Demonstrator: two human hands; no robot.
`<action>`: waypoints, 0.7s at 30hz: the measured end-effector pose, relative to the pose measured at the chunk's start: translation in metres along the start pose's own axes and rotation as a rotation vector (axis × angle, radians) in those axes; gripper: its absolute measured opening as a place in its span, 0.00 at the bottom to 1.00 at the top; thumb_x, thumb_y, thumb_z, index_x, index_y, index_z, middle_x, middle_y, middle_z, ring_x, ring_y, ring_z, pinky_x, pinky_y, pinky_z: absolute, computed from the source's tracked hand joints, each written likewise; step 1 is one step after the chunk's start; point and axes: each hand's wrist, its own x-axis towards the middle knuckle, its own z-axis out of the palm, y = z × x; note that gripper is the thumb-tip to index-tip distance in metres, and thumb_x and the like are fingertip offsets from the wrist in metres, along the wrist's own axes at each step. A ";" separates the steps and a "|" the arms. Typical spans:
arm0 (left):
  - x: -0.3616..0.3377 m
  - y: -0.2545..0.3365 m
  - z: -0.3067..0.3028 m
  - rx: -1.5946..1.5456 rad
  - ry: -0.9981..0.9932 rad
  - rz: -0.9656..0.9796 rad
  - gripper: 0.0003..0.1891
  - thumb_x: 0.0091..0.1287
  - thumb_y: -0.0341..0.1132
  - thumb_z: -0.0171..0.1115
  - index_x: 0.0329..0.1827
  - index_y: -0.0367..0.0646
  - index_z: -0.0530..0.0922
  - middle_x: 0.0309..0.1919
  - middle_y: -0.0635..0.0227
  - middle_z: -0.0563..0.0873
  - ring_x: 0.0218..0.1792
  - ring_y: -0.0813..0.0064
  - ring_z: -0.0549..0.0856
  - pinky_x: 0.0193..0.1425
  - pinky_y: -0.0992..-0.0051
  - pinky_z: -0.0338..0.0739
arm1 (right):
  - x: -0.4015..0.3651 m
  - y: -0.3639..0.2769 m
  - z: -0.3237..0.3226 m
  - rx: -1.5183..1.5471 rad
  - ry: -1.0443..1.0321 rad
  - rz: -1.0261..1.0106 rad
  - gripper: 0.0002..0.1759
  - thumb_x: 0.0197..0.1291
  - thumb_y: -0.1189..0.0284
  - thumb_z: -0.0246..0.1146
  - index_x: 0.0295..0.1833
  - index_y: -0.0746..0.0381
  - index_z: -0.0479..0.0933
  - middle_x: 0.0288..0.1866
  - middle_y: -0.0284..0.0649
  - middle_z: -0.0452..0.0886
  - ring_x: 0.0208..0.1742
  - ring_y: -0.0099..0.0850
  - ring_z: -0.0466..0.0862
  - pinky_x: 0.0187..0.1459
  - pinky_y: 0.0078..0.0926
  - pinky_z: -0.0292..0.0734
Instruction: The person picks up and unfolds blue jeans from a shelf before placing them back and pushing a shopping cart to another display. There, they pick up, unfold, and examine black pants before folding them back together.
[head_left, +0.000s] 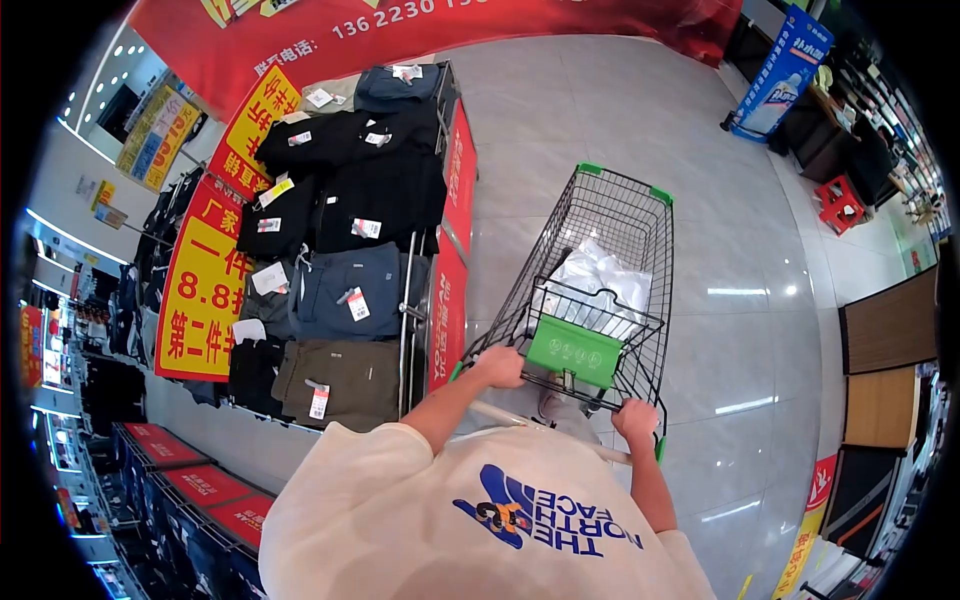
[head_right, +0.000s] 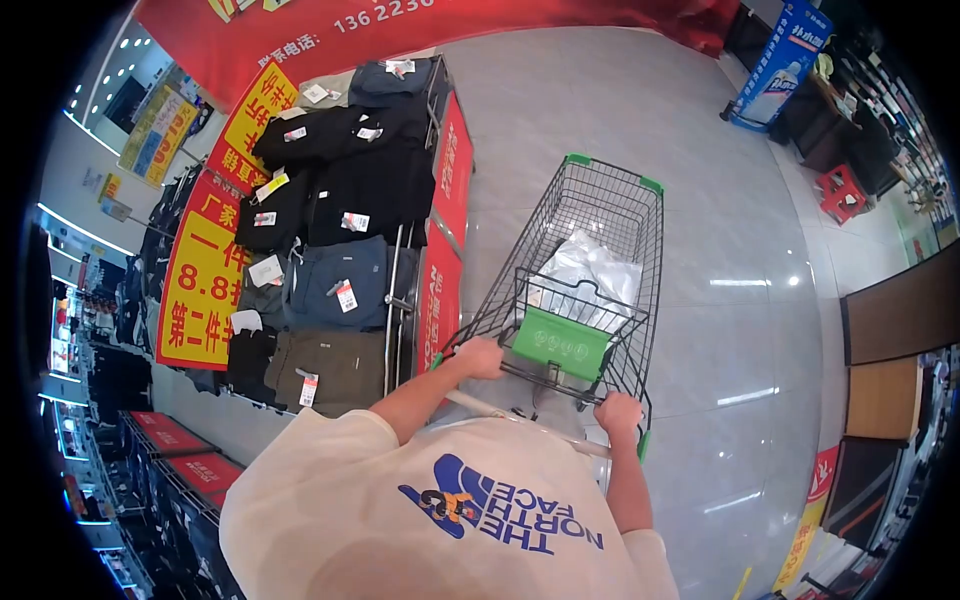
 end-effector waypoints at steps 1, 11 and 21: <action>0.006 0.000 -0.008 0.003 -0.002 -0.004 0.21 0.60 0.51 0.63 0.33 0.38 0.89 0.33 0.51 0.90 0.40 0.52 0.91 0.48 0.58 0.86 | 0.014 0.004 -0.004 -0.006 0.019 -0.009 0.14 0.54 0.60 0.62 0.38 0.54 0.89 0.37 0.43 0.90 0.41 0.43 0.90 0.42 0.41 0.84; 0.059 -0.021 -0.035 -0.061 -0.026 -0.149 0.24 0.60 0.55 0.64 0.39 0.42 0.90 0.39 0.51 0.89 0.43 0.50 0.90 0.49 0.55 0.85 | 0.101 0.011 -0.063 -0.032 0.017 -0.131 0.14 0.52 0.62 0.65 0.37 0.59 0.88 0.38 0.45 0.90 0.41 0.42 0.91 0.43 0.38 0.85; 0.078 -0.031 -0.063 -0.065 -0.058 -0.197 0.24 0.62 0.58 0.63 0.42 0.44 0.90 0.45 0.50 0.88 0.46 0.50 0.89 0.51 0.56 0.84 | 0.143 0.010 -0.094 -0.041 0.030 -0.181 0.14 0.50 0.61 0.67 0.36 0.59 0.88 0.37 0.44 0.90 0.41 0.41 0.90 0.43 0.38 0.84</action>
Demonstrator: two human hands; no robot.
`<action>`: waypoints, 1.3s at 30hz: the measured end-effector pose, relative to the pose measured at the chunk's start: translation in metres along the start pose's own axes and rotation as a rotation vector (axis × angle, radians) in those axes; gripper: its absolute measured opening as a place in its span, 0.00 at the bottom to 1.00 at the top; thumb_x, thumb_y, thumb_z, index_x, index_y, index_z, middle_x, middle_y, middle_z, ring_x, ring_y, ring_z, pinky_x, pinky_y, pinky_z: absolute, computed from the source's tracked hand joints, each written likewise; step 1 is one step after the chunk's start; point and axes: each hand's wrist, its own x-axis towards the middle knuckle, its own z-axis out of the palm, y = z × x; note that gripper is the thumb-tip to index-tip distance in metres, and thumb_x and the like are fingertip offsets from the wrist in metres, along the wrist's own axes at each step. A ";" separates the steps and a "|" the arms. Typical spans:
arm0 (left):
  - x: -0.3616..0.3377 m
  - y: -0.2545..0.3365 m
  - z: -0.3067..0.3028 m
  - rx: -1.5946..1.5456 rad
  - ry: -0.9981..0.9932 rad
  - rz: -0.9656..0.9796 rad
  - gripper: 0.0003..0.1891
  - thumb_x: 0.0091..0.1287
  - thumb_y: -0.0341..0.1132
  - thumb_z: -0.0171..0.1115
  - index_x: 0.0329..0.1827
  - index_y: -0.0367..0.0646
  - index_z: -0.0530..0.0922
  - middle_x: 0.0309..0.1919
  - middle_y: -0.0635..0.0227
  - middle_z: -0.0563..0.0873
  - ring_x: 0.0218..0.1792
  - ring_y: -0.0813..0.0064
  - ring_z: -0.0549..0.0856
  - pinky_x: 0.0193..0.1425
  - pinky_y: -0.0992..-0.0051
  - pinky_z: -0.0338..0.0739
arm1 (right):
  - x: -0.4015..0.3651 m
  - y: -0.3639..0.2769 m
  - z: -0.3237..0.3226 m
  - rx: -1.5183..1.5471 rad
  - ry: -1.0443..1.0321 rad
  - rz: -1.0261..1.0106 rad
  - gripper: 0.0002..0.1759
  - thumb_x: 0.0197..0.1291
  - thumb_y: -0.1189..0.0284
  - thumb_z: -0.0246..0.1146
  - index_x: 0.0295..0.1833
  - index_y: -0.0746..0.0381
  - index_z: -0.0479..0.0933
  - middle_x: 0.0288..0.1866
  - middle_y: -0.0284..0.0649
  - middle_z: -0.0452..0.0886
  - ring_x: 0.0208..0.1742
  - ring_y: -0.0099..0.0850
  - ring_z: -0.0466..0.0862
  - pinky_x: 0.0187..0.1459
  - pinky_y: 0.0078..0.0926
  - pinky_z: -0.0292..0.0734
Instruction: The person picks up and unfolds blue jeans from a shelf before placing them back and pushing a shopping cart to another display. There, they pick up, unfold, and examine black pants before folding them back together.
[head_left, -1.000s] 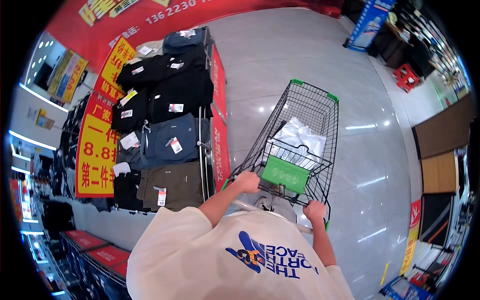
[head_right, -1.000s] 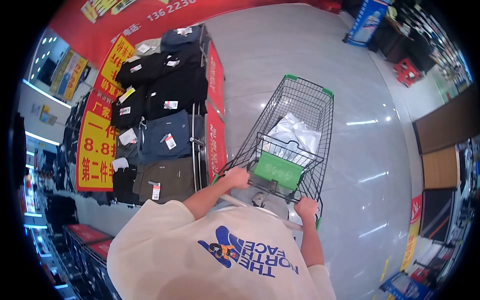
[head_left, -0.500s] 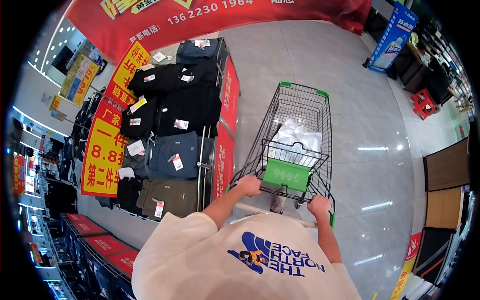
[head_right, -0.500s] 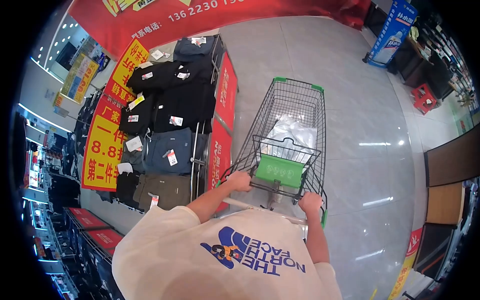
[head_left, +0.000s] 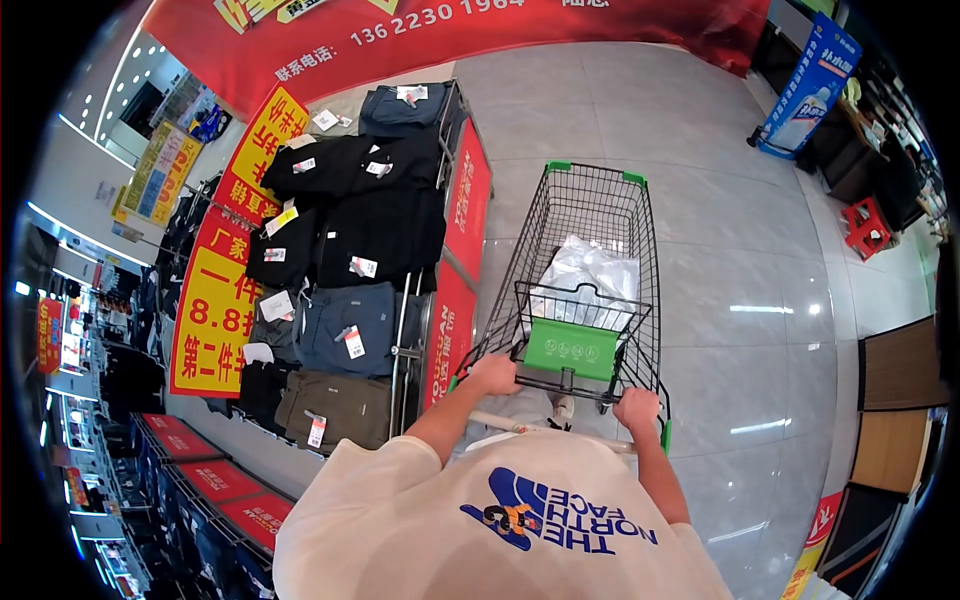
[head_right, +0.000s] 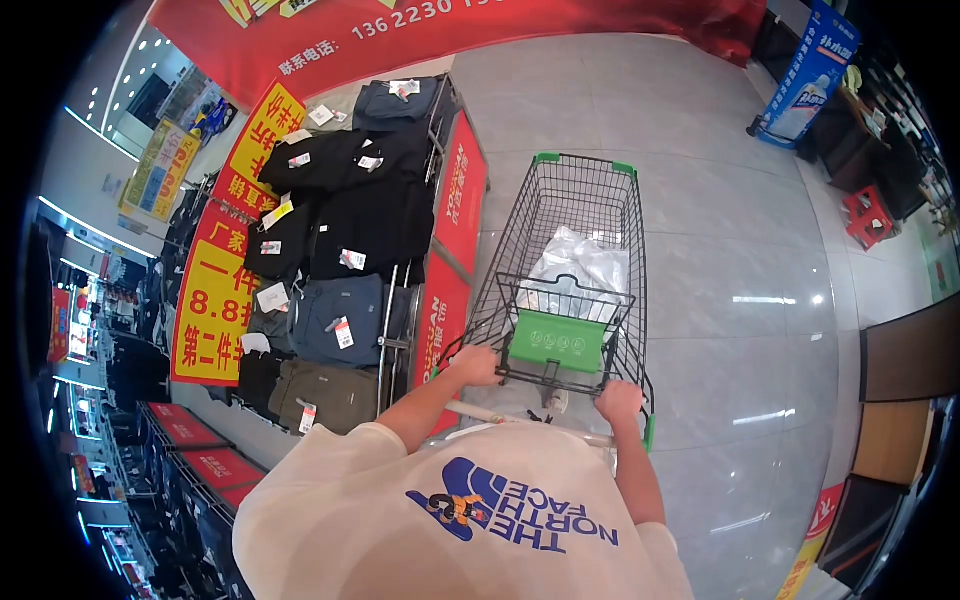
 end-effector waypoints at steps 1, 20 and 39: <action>0.003 -0.001 -0.003 -0.001 -0.002 -0.001 0.24 0.62 0.58 0.63 0.42 0.44 0.90 0.45 0.50 0.88 0.46 0.50 0.89 0.51 0.56 0.84 | 0.005 0.000 0.000 0.001 -0.002 -0.008 0.14 0.51 0.61 0.67 0.35 0.59 0.88 0.37 0.44 0.90 0.41 0.41 0.90 0.43 0.38 0.84; 0.146 -0.095 -0.151 0.052 0.102 0.071 0.24 0.59 0.55 0.67 0.37 0.40 0.90 0.38 0.54 0.91 0.44 0.54 0.90 0.52 0.58 0.85 | 0.187 -0.024 -0.085 0.005 -0.049 0.086 0.18 0.51 0.59 0.65 0.41 0.60 0.88 0.43 0.46 0.90 0.46 0.43 0.90 0.48 0.41 0.83; 0.242 -0.182 -0.222 -0.012 0.155 0.049 0.19 0.57 0.49 0.67 0.35 0.41 0.90 0.36 0.54 0.92 0.42 0.57 0.92 0.51 0.60 0.85 | 0.318 -0.059 -0.125 -0.018 -0.075 0.110 0.16 0.55 0.58 0.64 0.42 0.53 0.89 0.39 0.45 0.90 0.43 0.45 0.90 0.44 0.42 0.84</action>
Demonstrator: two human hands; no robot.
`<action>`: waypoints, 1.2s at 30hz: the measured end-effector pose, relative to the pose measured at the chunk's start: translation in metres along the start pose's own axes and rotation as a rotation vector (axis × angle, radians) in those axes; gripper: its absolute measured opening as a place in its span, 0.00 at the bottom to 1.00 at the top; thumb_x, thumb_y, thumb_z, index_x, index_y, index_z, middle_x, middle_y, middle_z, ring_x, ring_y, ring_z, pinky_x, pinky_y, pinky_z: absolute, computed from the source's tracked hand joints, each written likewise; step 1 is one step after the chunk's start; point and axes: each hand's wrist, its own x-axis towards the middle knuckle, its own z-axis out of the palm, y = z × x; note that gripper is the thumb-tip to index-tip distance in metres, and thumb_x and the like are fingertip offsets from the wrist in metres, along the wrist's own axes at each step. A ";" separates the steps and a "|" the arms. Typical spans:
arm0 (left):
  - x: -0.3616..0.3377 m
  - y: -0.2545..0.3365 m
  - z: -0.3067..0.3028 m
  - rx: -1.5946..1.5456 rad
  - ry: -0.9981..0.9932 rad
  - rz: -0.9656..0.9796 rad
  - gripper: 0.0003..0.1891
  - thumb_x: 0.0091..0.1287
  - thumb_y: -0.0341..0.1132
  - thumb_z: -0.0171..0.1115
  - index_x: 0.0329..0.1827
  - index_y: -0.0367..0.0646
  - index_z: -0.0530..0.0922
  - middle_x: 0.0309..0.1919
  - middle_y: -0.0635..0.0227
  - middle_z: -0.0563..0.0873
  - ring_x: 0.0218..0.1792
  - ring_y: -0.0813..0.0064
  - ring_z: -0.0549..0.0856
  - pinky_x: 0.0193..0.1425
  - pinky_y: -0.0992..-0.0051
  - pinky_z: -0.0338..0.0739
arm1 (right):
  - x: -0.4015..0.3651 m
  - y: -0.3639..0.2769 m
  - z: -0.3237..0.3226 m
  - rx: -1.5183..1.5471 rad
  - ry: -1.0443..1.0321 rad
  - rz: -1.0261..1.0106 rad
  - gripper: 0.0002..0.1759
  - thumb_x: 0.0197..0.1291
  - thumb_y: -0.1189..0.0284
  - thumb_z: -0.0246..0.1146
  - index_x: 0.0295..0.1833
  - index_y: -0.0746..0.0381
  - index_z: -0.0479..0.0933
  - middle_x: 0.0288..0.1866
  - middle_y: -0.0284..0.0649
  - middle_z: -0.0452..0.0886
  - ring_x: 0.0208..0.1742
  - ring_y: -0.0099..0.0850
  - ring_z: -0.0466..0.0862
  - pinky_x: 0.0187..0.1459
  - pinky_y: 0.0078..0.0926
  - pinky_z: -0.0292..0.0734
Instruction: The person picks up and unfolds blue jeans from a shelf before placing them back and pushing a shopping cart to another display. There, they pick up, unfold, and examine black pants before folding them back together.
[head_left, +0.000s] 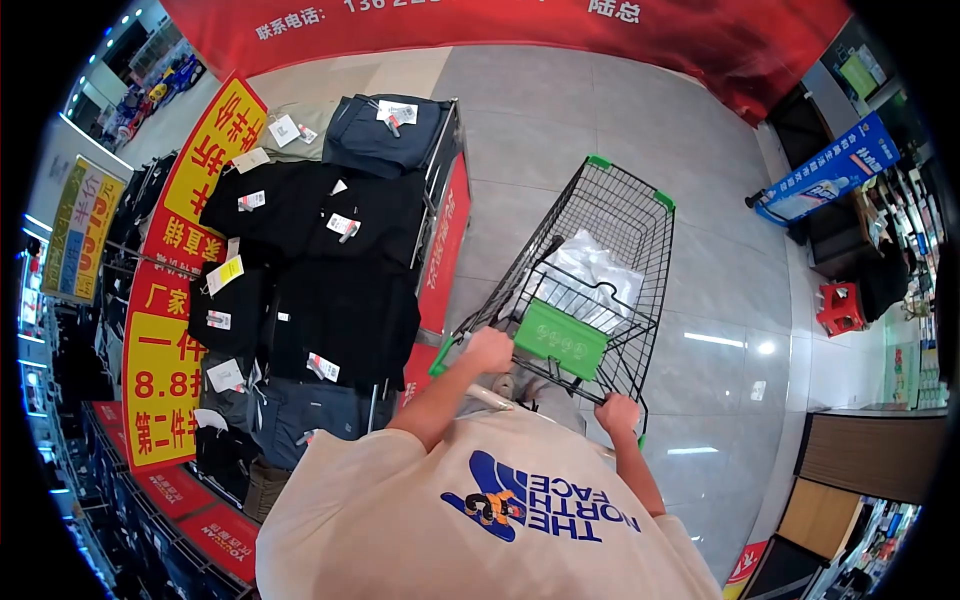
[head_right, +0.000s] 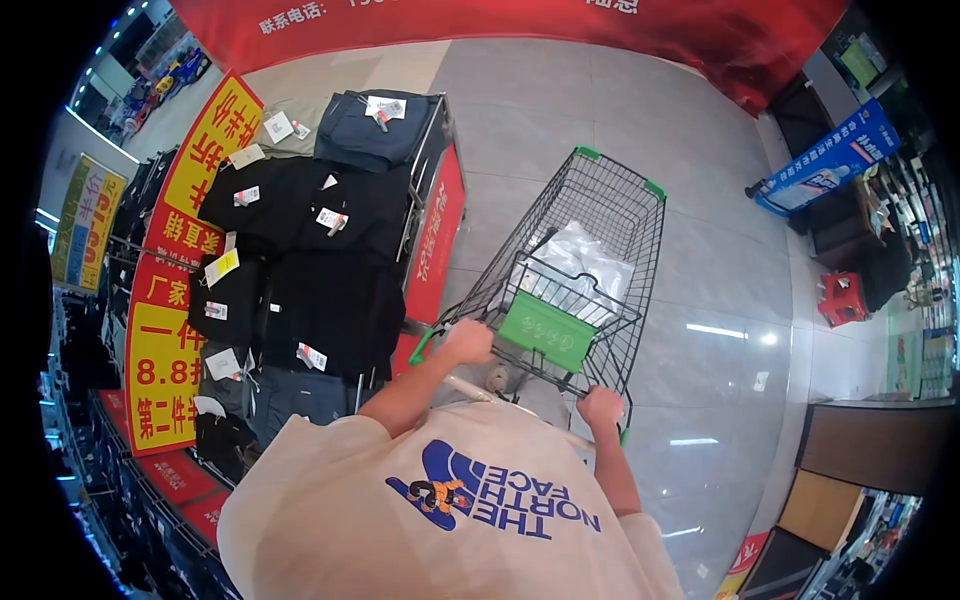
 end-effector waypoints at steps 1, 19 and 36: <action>0.004 -0.002 -0.003 0.006 0.009 0.009 0.18 0.57 0.49 0.67 0.35 0.41 0.90 0.36 0.54 0.92 0.42 0.57 0.92 0.50 0.61 0.85 | 0.006 0.000 -0.001 -0.006 0.024 -0.010 0.15 0.54 0.58 0.64 0.41 0.53 0.89 0.38 0.45 0.90 0.43 0.44 0.90 0.44 0.42 0.84; 0.131 -0.057 -0.089 -0.029 0.067 -0.120 0.17 0.56 0.46 0.65 0.32 0.41 0.90 0.32 0.53 0.91 0.38 0.54 0.91 0.46 0.59 0.85 | 0.181 -0.001 -0.104 -0.029 0.126 -0.158 0.14 0.52 0.59 0.64 0.35 0.56 0.88 0.33 0.46 0.89 0.38 0.45 0.90 0.41 0.43 0.84; 0.258 -0.105 -0.164 -0.195 0.296 -0.335 0.24 0.58 0.39 0.66 0.58 0.40 0.80 0.56 0.58 0.84 0.67 0.58 0.75 0.77 0.51 0.58 | 0.397 -0.017 -0.228 -0.073 0.099 -0.293 0.16 0.57 0.57 0.64 0.38 0.58 0.88 0.39 0.48 0.89 0.42 0.46 0.90 0.44 0.44 0.84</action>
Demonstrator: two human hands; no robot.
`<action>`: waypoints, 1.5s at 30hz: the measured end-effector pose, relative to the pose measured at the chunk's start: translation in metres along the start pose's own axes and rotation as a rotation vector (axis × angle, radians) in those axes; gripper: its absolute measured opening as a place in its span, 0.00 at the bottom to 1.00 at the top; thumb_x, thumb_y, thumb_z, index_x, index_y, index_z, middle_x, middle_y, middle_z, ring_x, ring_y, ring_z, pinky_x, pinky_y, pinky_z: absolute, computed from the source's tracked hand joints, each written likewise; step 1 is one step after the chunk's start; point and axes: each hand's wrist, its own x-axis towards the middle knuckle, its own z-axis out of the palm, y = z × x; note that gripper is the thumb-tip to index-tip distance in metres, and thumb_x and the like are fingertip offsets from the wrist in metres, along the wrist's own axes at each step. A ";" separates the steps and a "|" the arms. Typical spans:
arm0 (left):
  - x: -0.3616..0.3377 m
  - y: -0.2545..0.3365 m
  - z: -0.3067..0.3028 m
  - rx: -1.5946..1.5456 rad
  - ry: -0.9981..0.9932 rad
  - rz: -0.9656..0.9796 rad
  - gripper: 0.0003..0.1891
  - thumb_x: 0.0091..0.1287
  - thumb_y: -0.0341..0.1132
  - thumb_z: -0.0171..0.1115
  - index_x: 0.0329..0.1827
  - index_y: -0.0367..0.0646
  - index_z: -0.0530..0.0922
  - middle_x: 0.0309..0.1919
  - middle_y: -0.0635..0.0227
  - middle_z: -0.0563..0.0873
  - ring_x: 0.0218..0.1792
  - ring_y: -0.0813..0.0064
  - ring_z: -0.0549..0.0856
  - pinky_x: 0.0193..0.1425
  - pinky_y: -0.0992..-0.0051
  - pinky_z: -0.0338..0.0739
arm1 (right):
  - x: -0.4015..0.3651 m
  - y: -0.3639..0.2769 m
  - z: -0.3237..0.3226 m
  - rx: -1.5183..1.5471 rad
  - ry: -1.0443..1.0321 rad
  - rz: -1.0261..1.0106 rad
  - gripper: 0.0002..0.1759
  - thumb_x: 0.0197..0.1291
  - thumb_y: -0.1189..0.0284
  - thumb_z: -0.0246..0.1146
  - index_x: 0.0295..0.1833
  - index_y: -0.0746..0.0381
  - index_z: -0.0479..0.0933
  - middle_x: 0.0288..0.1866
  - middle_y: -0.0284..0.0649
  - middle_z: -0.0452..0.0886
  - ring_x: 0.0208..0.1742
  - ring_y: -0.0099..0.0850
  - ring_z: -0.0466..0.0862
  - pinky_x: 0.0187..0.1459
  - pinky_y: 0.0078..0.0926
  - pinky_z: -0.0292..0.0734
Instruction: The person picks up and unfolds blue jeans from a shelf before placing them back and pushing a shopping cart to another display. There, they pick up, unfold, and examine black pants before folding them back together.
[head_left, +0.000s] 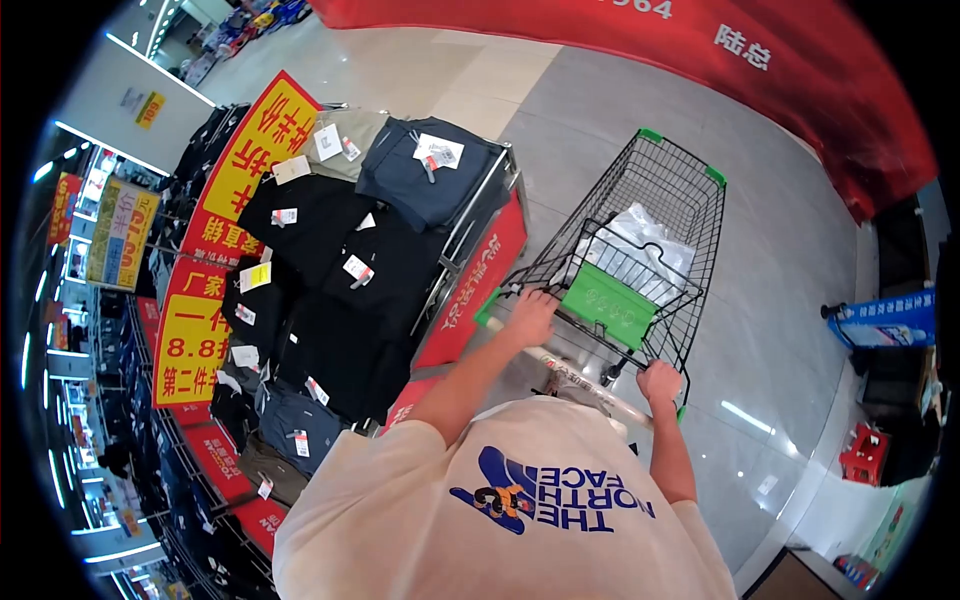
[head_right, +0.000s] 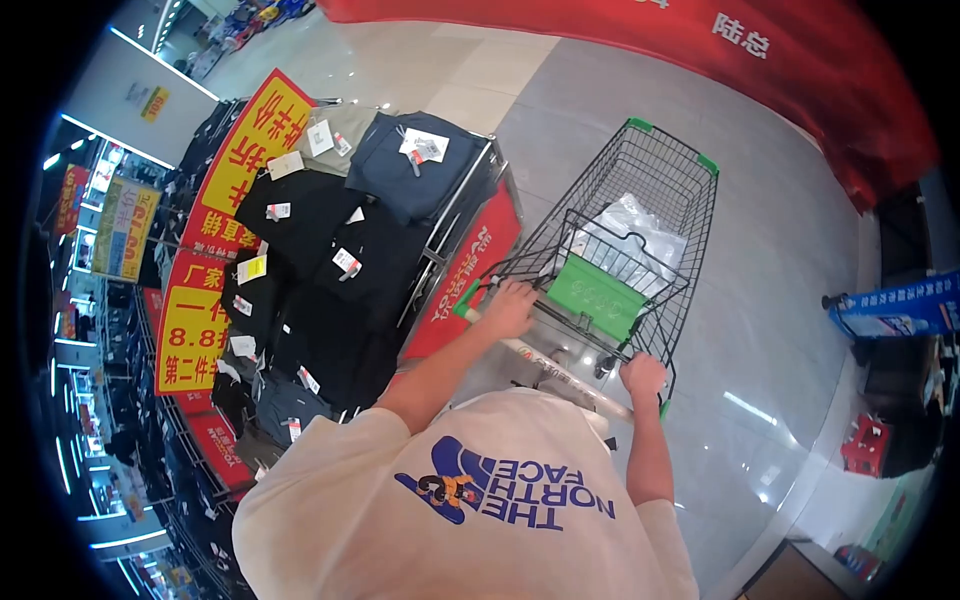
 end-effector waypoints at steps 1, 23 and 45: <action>0.000 -0.001 0.003 -0.071 0.152 0.024 0.25 0.59 0.38 0.65 0.60 0.40 0.80 0.58 0.58 0.83 0.67 0.58 0.75 0.77 0.51 0.59 | 0.008 0.001 -0.005 -0.009 -0.005 0.005 0.17 0.57 0.56 0.65 0.39 0.58 0.88 0.39 0.48 0.89 0.42 0.46 0.90 0.44 0.44 0.84; 0.078 -0.026 -0.057 -0.296 0.445 -0.145 0.19 0.61 0.35 0.62 0.56 0.42 0.81 0.59 0.66 0.82 0.68 0.64 0.75 0.58 0.62 0.83 | 0.141 -0.031 -0.048 -0.127 0.008 -0.026 0.22 0.55 0.59 0.71 0.54 0.56 0.84 0.50 0.44 0.88 0.54 0.45 0.87 0.65 0.63 0.70; 0.101 -0.246 -0.114 -0.838 1.124 -0.312 0.18 0.57 0.18 0.56 0.51 0.37 0.82 0.50 0.53 0.85 0.51 0.51 0.84 0.57 0.63 0.80 | 0.213 -0.289 -0.072 0.362 0.312 -0.300 0.25 0.66 0.62 0.62 0.66 0.62 0.77 0.63 0.48 0.82 0.66 0.47 0.77 0.70 0.46 0.64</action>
